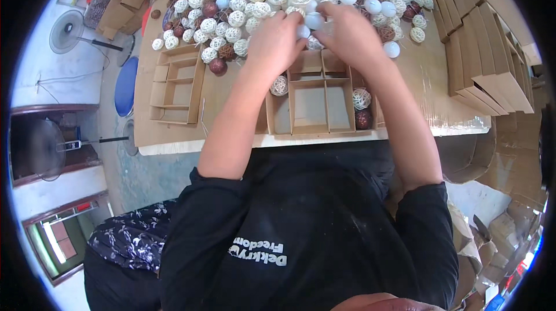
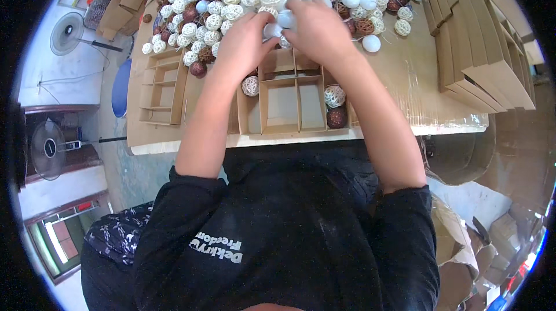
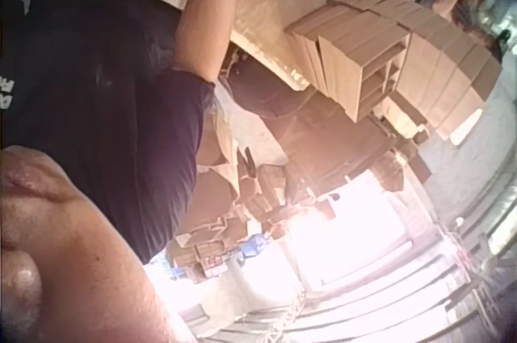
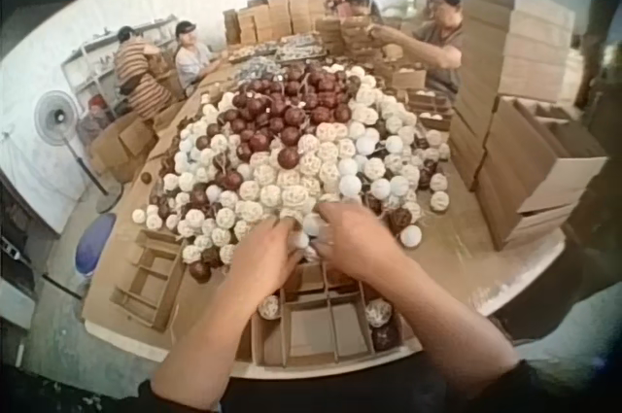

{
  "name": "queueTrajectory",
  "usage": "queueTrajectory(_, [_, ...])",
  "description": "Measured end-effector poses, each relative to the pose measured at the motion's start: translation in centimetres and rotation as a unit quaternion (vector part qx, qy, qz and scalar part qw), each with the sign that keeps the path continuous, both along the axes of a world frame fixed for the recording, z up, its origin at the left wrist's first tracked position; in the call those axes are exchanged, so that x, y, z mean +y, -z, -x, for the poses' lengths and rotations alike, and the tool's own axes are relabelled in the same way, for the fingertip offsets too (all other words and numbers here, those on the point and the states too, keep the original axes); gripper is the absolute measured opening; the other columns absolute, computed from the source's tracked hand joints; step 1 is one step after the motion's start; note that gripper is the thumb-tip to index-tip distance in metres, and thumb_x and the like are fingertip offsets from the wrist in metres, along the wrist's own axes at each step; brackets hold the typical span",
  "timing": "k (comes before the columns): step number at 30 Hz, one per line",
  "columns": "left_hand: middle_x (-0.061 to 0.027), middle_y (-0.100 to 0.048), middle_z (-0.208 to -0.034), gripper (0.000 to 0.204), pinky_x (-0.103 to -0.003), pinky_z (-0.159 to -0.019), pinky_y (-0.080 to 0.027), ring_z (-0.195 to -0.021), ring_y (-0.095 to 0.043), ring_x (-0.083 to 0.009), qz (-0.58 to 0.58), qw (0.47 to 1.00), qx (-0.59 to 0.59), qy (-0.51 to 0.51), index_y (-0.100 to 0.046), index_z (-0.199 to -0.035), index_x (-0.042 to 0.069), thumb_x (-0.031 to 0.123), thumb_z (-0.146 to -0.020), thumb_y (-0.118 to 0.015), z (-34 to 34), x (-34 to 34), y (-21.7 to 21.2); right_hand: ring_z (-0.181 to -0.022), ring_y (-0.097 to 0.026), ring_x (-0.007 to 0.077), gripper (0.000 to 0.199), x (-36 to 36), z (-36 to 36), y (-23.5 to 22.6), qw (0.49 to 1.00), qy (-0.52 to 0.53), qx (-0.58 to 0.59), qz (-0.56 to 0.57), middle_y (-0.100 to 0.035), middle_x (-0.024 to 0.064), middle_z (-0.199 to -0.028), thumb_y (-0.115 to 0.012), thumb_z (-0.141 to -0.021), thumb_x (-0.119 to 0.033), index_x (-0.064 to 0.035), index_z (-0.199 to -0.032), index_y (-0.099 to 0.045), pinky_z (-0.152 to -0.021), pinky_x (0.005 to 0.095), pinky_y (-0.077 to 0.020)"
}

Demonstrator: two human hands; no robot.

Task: Picking various decorative woven and smooth balls and placing them into compartmentalized cardboard boxes.

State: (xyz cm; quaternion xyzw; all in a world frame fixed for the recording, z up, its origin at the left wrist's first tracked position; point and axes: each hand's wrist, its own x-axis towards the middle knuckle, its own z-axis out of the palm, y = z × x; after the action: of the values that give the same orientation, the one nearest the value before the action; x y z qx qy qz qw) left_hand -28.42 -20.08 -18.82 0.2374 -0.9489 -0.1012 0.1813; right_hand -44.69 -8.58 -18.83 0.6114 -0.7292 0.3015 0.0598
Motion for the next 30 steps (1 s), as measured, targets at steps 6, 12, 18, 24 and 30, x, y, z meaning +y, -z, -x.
queueTrajectory(6, [-0.0099, -0.071, -0.108, 0.031, -0.036, -0.082, -0.056, -0.092, -0.068, -0.0217, -0.123, 0.991, 0.045, -0.027, -0.068, -0.119, 0.006, 0.014, -0.09, -0.077, -2.1, 0.1, -1.9, -0.106, -0.068, 0.0371, 0.047, -0.4, 1.2, 1.1, 0.99, -0.022, -0.091, 0.107, -0.072, 0.0162, -0.111, -0.081, -0.084, -0.02, -0.0052, -0.127, -0.067, -0.096, 0.0469, -0.0538])
queueTrajectory(12, [-0.0019, -0.071, -0.109, 0.041, -0.026, -0.079, -0.05, -0.088, -0.063, -0.0101, -0.436, 0.858, 0.247, 0.116, -0.067, -0.128, 0.008, 0.007, -0.089, -0.08, -10.3, 1.4, -3.6, -0.099, -0.069, 0.0146, 0.039, 5.4, 1.4, -2.6, 0.96, 0.011, -0.221, 0.172, -0.069, 0.0063, -0.113, -0.082, -0.09, -0.011, -0.0064, -0.127, -0.071, -0.087, 0.0279, -0.0579])
queueTrajectory(18, [-0.0038, -0.062, -0.11, 0.037, -0.029, -0.073, -0.052, -0.083, -0.061, -0.015, -0.219, 0.972, 0.059, 0.054, -0.067, -0.118, 0.01, 0.003, -0.084, -0.082, -12.0, 6.2, -0.8, -0.104, -0.068, 0.0204, 0.04, 12.9, 0.1, 1.5, 0.978, 0.03, -0.179, 0.107, -0.07, 0.0095, -0.119, -0.083, -0.083, 0.003, -0.0038, -0.119, -0.068, -0.09, 0.0326, -0.0558])
queueTrajectory(24, [-0.0086, -0.056, -0.105, 0.035, -0.039, -0.076, -0.054, -0.086, -0.066, -0.0292, -0.225, 0.974, -0.013, 0.012, -0.059, -0.11, 0.01, 0.004, -0.083, -0.08, -11.5, 7.0, 0.0, -0.11, -0.068, 0.0349, 0.032, 13.7, -0.2, 0.7, 0.98, -0.031, -0.182, -0.067, -0.072, 0.016, -0.119, -0.076, -0.091, -0.008, -0.004, -0.122, -0.069, -0.097, 0.0412, -0.0528])
queueTrajectory(30, [-0.0097, -0.058, -0.107, 0.026, -0.043, -0.079, -0.055, -0.091, -0.068, -0.0347, -0.223, 0.972, -0.045, 0.052, -0.062, -0.103, 0.009, 0.004, -0.084, -0.079, -11.3, 6.7, -0.6, -0.108, -0.068, 0.0357, 0.028, 13.3, 0.4, 1.5, 0.985, -0.05, -0.156, -0.059, -0.072, 0.0158, -0.117, -0.075, -0.092, -0.009, -0.0031, -0.119, -0.072, -0.096, 0.0414, -0.0531])
